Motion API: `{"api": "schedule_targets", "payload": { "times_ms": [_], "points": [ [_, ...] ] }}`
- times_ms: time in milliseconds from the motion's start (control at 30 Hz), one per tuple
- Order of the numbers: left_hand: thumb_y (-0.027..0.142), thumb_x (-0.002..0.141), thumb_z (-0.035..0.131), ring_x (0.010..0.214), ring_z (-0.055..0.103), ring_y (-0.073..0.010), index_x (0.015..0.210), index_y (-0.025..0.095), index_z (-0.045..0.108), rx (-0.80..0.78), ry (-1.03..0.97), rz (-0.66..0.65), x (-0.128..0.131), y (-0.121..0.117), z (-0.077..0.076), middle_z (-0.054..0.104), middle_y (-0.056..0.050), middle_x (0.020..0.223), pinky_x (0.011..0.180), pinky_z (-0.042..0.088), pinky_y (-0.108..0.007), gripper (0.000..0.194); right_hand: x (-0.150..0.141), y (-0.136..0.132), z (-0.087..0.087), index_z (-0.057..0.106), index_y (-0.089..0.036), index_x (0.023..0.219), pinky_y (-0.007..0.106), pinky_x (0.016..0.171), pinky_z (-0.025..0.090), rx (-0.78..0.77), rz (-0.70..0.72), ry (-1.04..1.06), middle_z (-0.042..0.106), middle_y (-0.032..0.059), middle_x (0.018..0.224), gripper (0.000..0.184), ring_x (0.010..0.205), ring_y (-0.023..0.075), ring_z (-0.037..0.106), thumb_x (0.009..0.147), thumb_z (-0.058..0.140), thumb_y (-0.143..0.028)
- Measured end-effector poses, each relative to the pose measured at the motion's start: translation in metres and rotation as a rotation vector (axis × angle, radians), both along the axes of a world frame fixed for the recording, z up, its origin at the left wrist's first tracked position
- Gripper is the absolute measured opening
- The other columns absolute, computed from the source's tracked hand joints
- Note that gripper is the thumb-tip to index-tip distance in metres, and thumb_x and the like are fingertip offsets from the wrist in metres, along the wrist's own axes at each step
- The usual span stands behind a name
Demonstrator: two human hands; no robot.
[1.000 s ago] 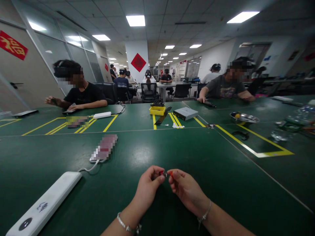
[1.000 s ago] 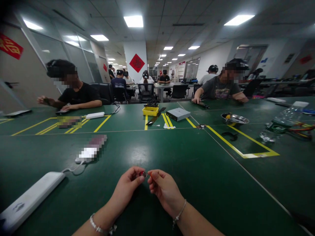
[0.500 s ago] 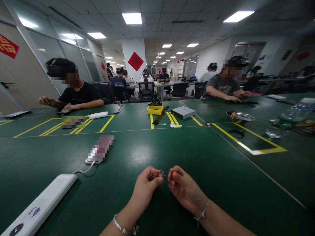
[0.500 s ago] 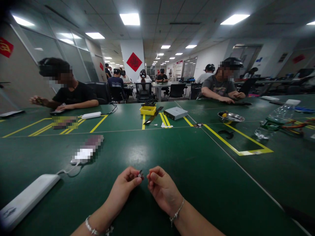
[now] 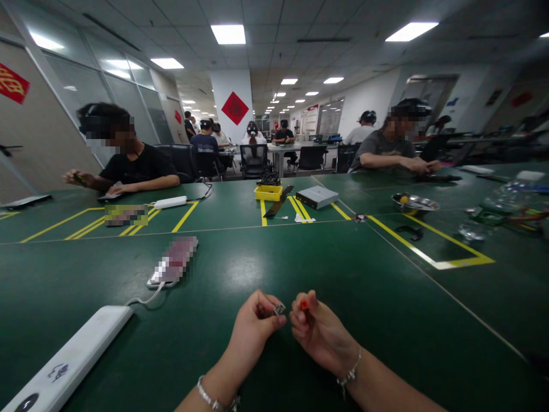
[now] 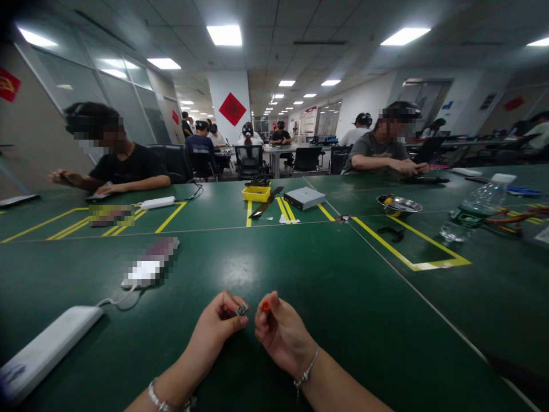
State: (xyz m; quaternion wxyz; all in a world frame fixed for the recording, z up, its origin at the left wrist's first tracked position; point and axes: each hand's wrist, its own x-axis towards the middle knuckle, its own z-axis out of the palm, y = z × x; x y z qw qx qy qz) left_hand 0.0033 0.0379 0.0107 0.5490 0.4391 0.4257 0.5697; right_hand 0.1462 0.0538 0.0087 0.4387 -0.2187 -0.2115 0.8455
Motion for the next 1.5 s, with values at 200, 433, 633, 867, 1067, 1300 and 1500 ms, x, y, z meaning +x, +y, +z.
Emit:
{"api": "schedule_targets", "payload": {
  "times_ms": [200,433,633,867,1067,1300,1500],
  "points": [
    [0.013,0.055,0.067,0.06,0.049,-0.0096,0.062,0.018,0.044,0.009,0.121,0.038,-0.0002,-0.0011,-0.0001,0.053,0.004,0.065,0.058,0.039,-0.022,0.025,0.0006,0.0002,0.0004,0.053,-0.015,0.061,0.016,0.043,0.029,-0.01,-0.003,-0.028,0.048,-0.004,0.052,0.03,0.045,0.0039,0.037,0.064,0.068,-0.041],
    [0.01,0.065,0.057,0.061,0.047,-0.0119,0.068,0.02,0.053,0.193,0.571,0.174,0.0005,-0.0053,-0.0049,0.05,0.004,0.064,0.059,0.037,-0.024,0.011,-0.0004,0.001,0.0004,0.056,-0.017,0.063,0.016,0.048,0.037,0.01,-0.085,-0.076,0.053,-0.0045,0.058,0.019,0.049,0.0037,0.044,0.06,0.074,-0.021],
    [0.009,0.068,0.055,0.061,0.047,-0.0119,0.067,0.021,0.053,0.358,0.636,0.227,-0.0002,-0.0077,-0.0056,0.051,0.003,0.066,0.06,0.038,-0.023,0.012,-0.0011,0.0018,-0.0021,0.062,-0.014,0.065,0.014,0.054,0.044,-0.018,-0.105,-0.128,0.059,-0.0018,0.067,0.014,0.055,0.004,0.052,0.059,0.074,-0.016],
    [0.019,0.07,0.059,0.064,0.052,-0.0141,0.074,0.022,0.061,0.237,0.624,0.163,0.0007,-0.009,-0.0002,0.058,0.001,0.069,0.062,0.04,-0.025,0.006,-0.0004,0.0019,-0.0029,0.066,-0.013,0.072,0.015,0.059,0.047,-0.064,-0.111,-0.128,0.065,0.0015,0.07,0.02,0.058,0.0055,0.058,0.054,0.076,-0.013],
    [0.027,0.078,0.051,0.07,0.056,-0.0163,0.081,0.023,0.063,0.172,0.587,0.109,0.0002,-0.0092,0.0026,0.064,-0.001,0.075,0.065,0.041,-0.025,0.013,-0.0013,0.002,-0.0018,0.063,-0.015,0.067,0.014,0.048,0.043,-0.063,-0.111,-0.113,0.063,-0.0005,0.062,0.016,0.048,0.0035,0.052,0.06,0.074,-0.025],
    [0.021,0.078,0.049,0.083,0.058,-0.0178,0.094,0.026,0.063,0.216,0.618,0.068,-0.0002,-0.0068,-0.0018,0.066,-0.002,0.091,0.077,0.042,-0.028,0.021,-0.0024,0.0031,-0.0028,0.067,-0.014,0.07,0.02,0.066,0.047,-0.033,-0.235,-0.184,0.066,0.0024,0.076,0.022,0.066,0.0083,0.058,0.051,0.077,-0.013],
    [0.02,0.076,0.051,0.073,0.056,-0.0165,0.089,0.024,0.063,0.183,0.618,0.076,0.0015,-0.0071,-0.0006,0.064,-0.002,0.082,0.067,0.042,-0.027,0.018,-0.0043,0.0027,-0.0008,0.067,-0.014,0.075,0.021,0.063,0.045,-0.012,-0.231,-0.251,0.065,0.003,0.076,0.026,0.062,0.0075,0.056,0.051,0.077,-0.016]
  ]
}}
